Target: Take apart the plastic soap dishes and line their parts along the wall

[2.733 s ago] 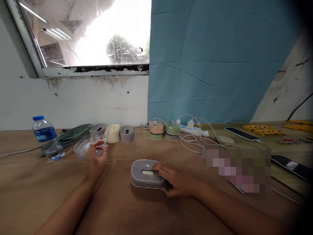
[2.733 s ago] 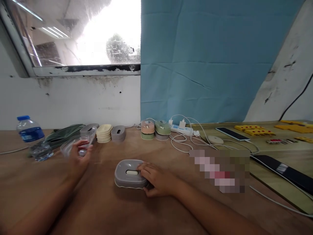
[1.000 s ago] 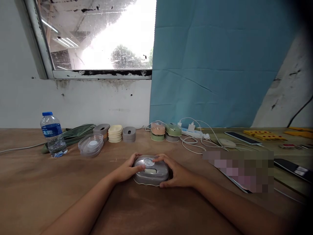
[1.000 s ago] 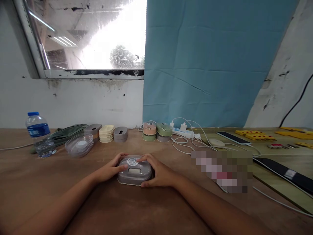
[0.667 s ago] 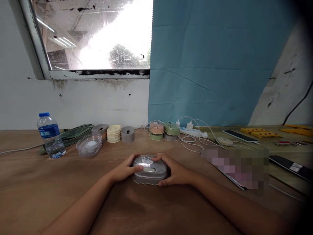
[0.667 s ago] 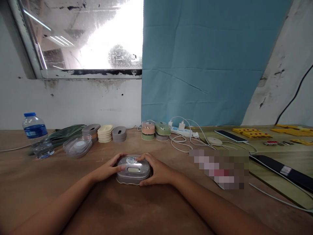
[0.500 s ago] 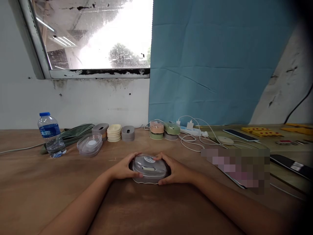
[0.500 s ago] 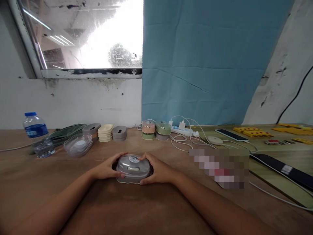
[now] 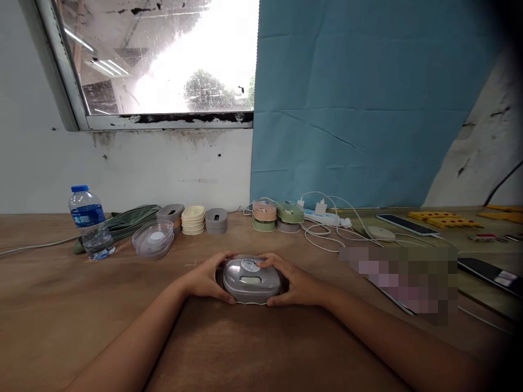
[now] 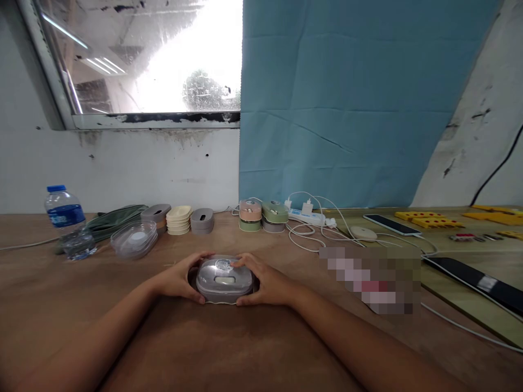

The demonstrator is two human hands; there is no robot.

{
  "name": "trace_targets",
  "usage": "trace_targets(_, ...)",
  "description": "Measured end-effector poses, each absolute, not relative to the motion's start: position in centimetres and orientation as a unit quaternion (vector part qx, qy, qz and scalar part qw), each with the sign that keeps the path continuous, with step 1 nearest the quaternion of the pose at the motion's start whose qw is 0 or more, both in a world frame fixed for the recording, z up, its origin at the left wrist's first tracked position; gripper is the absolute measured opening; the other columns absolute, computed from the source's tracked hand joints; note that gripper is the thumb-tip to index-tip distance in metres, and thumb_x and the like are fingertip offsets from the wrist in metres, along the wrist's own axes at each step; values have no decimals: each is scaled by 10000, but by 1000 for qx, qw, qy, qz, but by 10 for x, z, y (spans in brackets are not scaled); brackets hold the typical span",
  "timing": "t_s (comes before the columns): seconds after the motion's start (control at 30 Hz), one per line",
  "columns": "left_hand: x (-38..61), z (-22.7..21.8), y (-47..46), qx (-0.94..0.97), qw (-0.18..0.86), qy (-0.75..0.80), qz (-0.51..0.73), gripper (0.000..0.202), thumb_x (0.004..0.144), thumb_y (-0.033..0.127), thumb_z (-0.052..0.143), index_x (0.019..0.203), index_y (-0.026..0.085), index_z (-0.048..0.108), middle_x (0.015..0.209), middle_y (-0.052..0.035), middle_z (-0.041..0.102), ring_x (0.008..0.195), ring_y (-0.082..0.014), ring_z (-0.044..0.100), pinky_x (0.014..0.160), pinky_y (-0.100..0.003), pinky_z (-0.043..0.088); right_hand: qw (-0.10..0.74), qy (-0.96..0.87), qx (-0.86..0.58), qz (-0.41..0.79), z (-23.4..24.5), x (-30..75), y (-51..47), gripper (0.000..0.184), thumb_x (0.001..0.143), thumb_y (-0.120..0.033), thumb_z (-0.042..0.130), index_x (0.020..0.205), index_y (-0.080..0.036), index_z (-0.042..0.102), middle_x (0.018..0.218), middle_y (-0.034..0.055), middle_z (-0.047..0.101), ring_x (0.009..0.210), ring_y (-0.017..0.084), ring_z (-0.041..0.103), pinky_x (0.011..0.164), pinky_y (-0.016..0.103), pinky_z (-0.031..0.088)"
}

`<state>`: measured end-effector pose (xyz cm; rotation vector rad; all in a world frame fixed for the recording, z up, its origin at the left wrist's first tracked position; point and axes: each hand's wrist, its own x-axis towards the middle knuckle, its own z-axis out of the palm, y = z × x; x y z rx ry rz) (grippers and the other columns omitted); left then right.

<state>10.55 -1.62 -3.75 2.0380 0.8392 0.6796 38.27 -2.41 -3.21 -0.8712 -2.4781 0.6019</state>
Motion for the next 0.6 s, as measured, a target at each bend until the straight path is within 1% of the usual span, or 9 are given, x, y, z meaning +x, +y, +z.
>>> trace_targets(0.13, 107, -35, -18, 802, 409, 340, 273, 956, 451, 282, 803, 1279, 202, 332, 1292, -130, 408, 1166, -259, 412, 992, -420, 323, 208, -898, -325, 211, -33, 383, -24, 712, 609, -511, 697, 1212, -263, 411, 1363, 88, 262, 1238, 275, 304, 1001, 415, 289)
trace_targets(0.2, 107, -34, -19, 801, 405, 347, 273, 933, 453, 284, 801, 1264, 202, 347, 1294, -125, 403, 1166, -255, 411, 991, -415, 326, 207, -900, -322, 210, -32, 383, -25, 712, 616, -509, 692, 1218, -261, 404, 1363, 88, 268, 1244, 271, 298, 1005, 414, 284)
trace_targets(0.47, 106, -36, -17, 814, 379, 351, 264, 942, 475, 322, 791, 1292, 221, 334, 1330, -114, 361, 1197, -262, 378, 1010, -408, 305, 202, -900, -338, 189, -20, 380, -29, 717, 590, -517, 701, 1184, -226, 427, 1302, 98, 385, 1155, 269, 418, 949, 393, 356)
trace_targets(0.6, 109, -38, -17, 833, 340, 346, 267, 936, 508, 349, 773, 1313, 218, 314, 1335, -106, 364, 1201, -249, 376, 1008, -379, 310, 184, -899, -359, 172, -17, 380, -31, 718, 608, -503, 688, 1205, -211, 418, 1357, 119, 344, 1186, 281, 398, 963, 408, 342)
